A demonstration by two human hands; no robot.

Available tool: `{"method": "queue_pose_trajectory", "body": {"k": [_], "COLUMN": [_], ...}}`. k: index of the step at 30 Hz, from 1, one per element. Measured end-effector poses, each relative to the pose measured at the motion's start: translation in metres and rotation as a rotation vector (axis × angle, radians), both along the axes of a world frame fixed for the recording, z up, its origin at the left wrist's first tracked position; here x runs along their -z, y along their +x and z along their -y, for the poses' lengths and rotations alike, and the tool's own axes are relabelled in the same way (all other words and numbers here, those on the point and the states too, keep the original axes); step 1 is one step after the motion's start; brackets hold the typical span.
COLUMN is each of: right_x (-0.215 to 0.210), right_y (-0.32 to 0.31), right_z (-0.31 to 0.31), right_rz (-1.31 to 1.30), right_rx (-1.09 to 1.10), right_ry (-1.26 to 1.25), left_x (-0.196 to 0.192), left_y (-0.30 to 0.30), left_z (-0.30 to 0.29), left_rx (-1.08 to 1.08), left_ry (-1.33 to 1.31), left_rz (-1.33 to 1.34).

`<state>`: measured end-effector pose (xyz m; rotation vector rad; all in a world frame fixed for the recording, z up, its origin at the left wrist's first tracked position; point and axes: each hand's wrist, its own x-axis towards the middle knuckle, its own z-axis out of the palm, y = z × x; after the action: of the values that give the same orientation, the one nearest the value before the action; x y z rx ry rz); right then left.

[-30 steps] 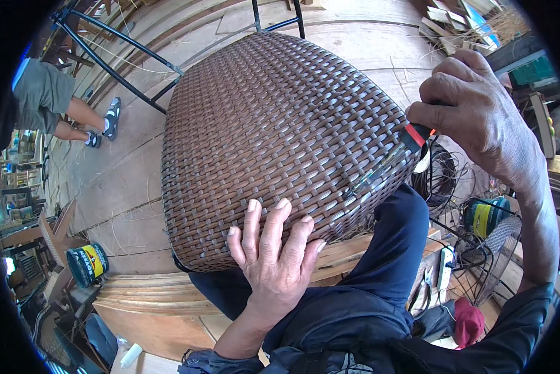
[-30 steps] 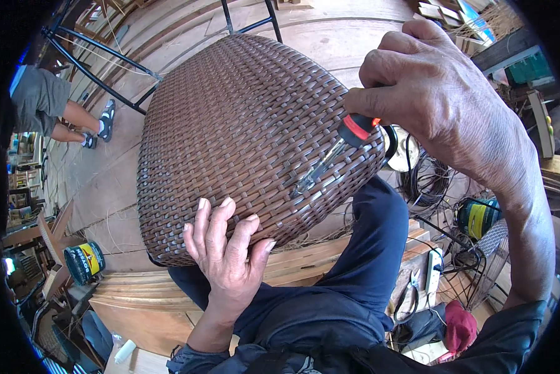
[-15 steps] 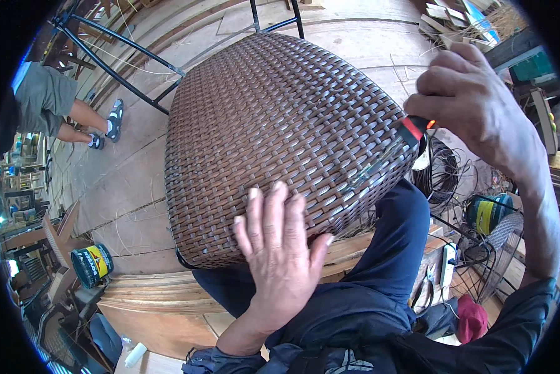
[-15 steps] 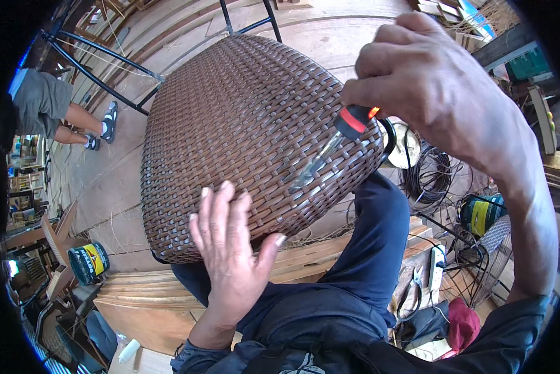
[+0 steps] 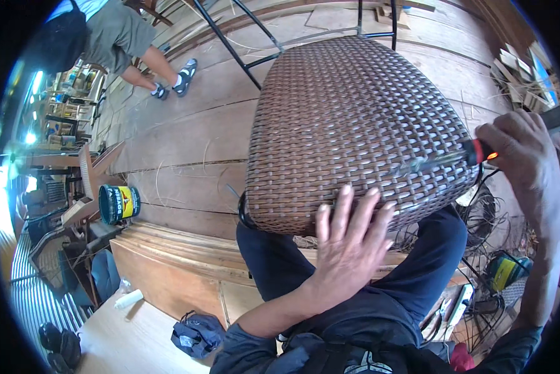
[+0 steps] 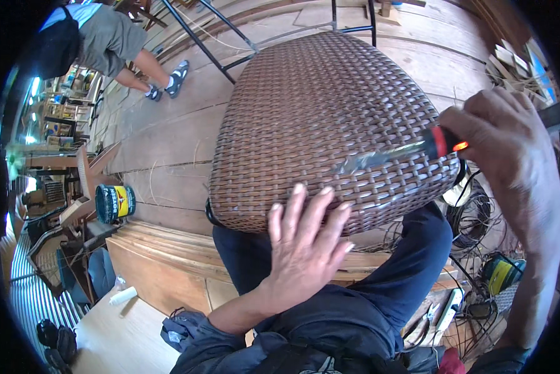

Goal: The person uses a soldering iron and pliers to melt and secure the woven strands along the edge of a chair seat.

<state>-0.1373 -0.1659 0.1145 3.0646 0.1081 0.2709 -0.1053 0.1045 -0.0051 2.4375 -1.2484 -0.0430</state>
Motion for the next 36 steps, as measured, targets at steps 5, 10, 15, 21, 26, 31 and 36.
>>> {"method": "queue_pose_trajectory", "body": {"k": [5,10,15,21,26,31,36], "right_x": [0.005,0.012,0.021,0.022,0.021,0.019,0.018], "right_y": [0.029,0.048,0.055,0.057,0.053,0.051,0.043], "right_z": [-0.039,-0.059,-0.066,-0.066,-0.063,-0.064,-0.069], "right_rz": [-0.002,0.013,-0.052,-0.073,-0.076,-0.090,-0.076], "right_rx": [-0.123,-0.225,-0.222,-0.202,-0.196,-0.207,-0.192], "right_ry": [-0.033,-0.028,-0.052,-0.066,-0.031,-0.087,-0.098], "left_x": [0.005,0.010,0.017,0.015,0.015,0.016,0.015], "left_y": [0.025,0.047,0.051,0.054,0.055,0.054,0.056], "left_z": [-0.059,-0.072,-0.073,-0.072,-0.071,-0.071,-0.071], "left_rx": [-0.262,-0.262,-0.237,-0.224,-0.215,-0.220,-0.215], "left_ry": [-0.097,-0.150,-0.219,-0.209,-0.218,-0.221,-0.222], "left_rz": [0.033,0.009,-0.018,-0.048,-0.062,-0.064,-0.069]}}
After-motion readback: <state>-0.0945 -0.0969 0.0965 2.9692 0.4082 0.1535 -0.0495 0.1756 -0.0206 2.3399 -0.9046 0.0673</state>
